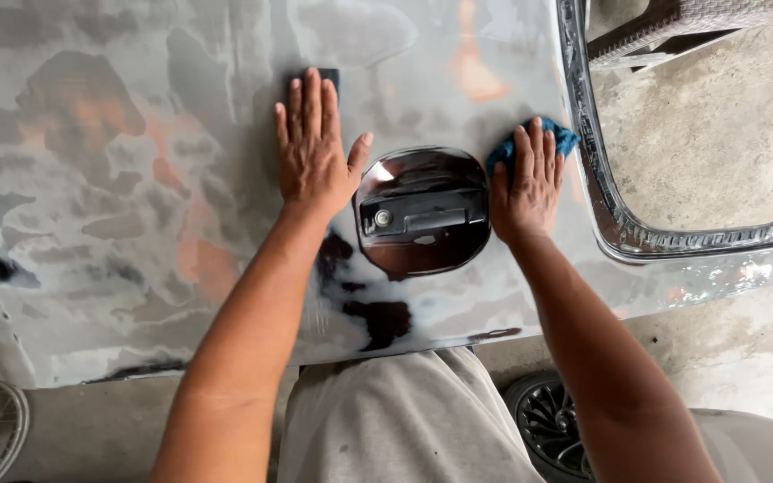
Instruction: The person scrubs a large, detached car bumper with a blue cloth and a dark sponge. They work along the edges and around the fuel filler door area, wiping away residue from the surface.
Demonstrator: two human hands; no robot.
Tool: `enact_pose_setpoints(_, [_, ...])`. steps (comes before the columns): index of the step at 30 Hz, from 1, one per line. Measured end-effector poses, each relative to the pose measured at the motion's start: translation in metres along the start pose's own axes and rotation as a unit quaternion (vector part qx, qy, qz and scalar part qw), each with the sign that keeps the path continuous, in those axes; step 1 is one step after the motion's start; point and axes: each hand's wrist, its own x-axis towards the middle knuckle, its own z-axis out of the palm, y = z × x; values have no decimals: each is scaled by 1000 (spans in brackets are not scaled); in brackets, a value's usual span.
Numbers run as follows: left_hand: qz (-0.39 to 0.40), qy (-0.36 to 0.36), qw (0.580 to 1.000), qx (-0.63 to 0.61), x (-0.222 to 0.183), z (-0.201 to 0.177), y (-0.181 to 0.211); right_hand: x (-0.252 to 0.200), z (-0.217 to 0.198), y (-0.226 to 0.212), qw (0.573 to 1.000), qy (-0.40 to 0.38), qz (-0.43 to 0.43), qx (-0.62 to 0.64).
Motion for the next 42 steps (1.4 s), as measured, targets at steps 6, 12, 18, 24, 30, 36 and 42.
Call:
enact_pose_setpoints(6, [144,-62,987,-20,-12,39,119,18,-7,7,997,-53,-59,-11])
enact_pose_setpoints(12, [59,-41,996,-54,8,34,86,14,-9,10,997,-29,-74,10])
enact_pose_setpoints(18, [-179,-65,982,16,39,-34,48,14,-7,8,997,-17,-81,3])
enact_pose_setpoints(24, [166,-119,978,-39,29,44,150,18,-3,15,997,-20,-75,7])
enact_pose_setpoints(30, [-40,-24,999,-8,68,9,41,16,-7,12,996,-19,-85,6])
enact_pose_setpoints(36, [-83,-65,994,20,76,4,95,19,-9,14,996,-19,-87,-2])
enact_pose_setpoints(42, [119,-210,969,59,57,8,139,19,-3,21,997,-13,-72,-3])
